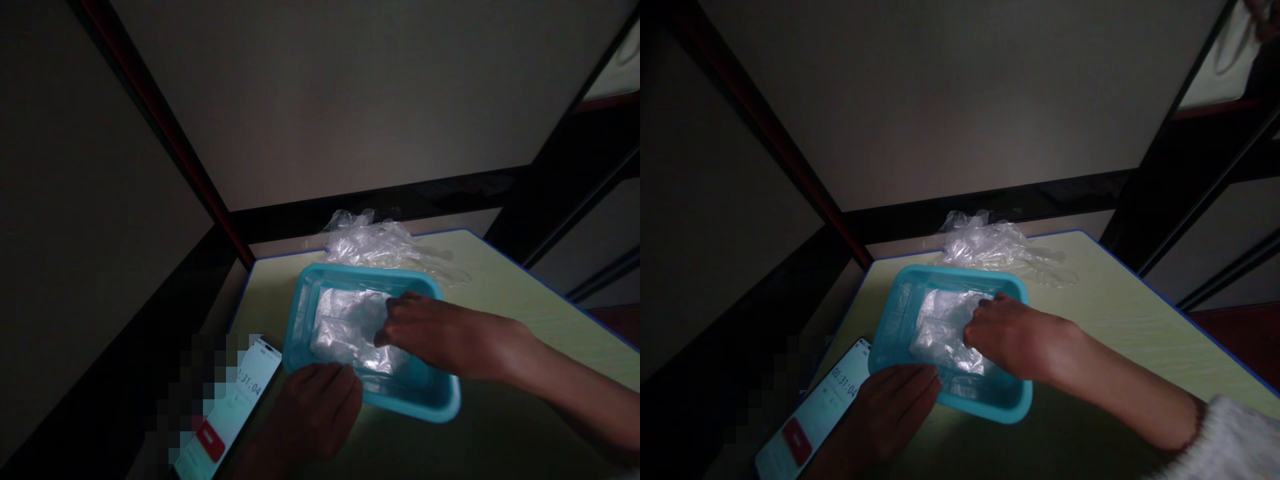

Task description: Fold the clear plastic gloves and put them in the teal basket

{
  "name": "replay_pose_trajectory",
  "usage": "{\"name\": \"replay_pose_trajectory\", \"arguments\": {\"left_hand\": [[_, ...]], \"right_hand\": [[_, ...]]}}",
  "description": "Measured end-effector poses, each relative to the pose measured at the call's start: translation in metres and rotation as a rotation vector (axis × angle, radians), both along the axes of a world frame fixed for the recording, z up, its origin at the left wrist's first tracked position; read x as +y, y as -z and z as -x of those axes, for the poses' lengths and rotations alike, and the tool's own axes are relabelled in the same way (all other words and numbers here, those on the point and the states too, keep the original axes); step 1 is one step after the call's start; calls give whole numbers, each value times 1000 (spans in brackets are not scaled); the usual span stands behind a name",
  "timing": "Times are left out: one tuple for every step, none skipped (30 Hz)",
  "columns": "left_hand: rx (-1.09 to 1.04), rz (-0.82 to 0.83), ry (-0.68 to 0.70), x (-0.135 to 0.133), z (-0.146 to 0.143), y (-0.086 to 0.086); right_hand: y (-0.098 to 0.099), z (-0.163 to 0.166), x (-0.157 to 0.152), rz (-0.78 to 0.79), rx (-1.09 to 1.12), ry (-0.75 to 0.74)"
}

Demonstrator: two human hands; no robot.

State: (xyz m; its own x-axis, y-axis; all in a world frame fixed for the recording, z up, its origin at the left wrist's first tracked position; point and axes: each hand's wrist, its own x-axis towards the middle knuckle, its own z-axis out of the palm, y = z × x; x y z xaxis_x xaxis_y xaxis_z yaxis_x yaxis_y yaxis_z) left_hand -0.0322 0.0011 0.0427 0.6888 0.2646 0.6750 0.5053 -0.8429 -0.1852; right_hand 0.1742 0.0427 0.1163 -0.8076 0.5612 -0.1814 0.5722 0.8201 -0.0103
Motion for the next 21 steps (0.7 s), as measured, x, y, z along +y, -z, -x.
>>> {"name": "replay_pose_trajectory", "arguments": {"left_hand": [[0, -3, 1, 0, 0, 0], [0, -5, 2, 0, 1, 0], [0, -5, 2, 0, 1, 1], [1, -6, 1, 0, 1, 1], [2, -7, 0, 0, 0, 1], [1, -8, 2, 0, 0, 1], [-4, -9, 3, 0, 0, 1], [-11, -11, 5, 0, -1, 2], [-16, -12, 5, 0, -1, 2], [-20, -13, 6, 0, -1, 2], [-19, -13, 7, 0, -1, 2], [-13, -11, 5, 0, -1, 2], [0, -5, 4, -1, 0, 3], [14, 0, 2, -1, 0, 3], [28, 2, 1, -1, 1, 3], [42, 3, 0, -1, 2, 4], [51, 5, -1, -1, 2, 4], [56, 4, 0, -1, 2, 4], [61, 5, -1, -1, 3, 4], [62, 7, -1, -2, 3, 4], [61, 8, -1, -2, 3, 4]], "right_hand": [[2, 1, 0, -5, 4, -4], [5, 2, 1, -9, 16, -17], [8, 3, 1, -11, 33, -35], [11, 5, 2, -8, 49, -57], [13, 6, 3, -5, 58, -69], [15, 8, 3, 1, 51, -68], [16, 10, 4, 9, 32, -53], [16, 12, 4, 24, 3, -32], [16, 14, 4, 41, -33, -11], [15, 17, 4, 58, -73, 9], [14, 18, 4, 75, -108, 23], [13, 20, 4, 91, -132, 30], [13, 21, 4, 102, -143, 35], [13, 21, 4, 108, -141, 37], [14, 20, 4, 111, -128, 39], [16, 19, 4, 110, -107, 39], [18, 18, 5, 110, -80, 35], [21, 16, 5, 111, -55, 28], [22, 15, 6, 115, -36, 18], [24, 13, 6, 117, -31, 12], [24, 13, 7, 117, -40, 8]]}}
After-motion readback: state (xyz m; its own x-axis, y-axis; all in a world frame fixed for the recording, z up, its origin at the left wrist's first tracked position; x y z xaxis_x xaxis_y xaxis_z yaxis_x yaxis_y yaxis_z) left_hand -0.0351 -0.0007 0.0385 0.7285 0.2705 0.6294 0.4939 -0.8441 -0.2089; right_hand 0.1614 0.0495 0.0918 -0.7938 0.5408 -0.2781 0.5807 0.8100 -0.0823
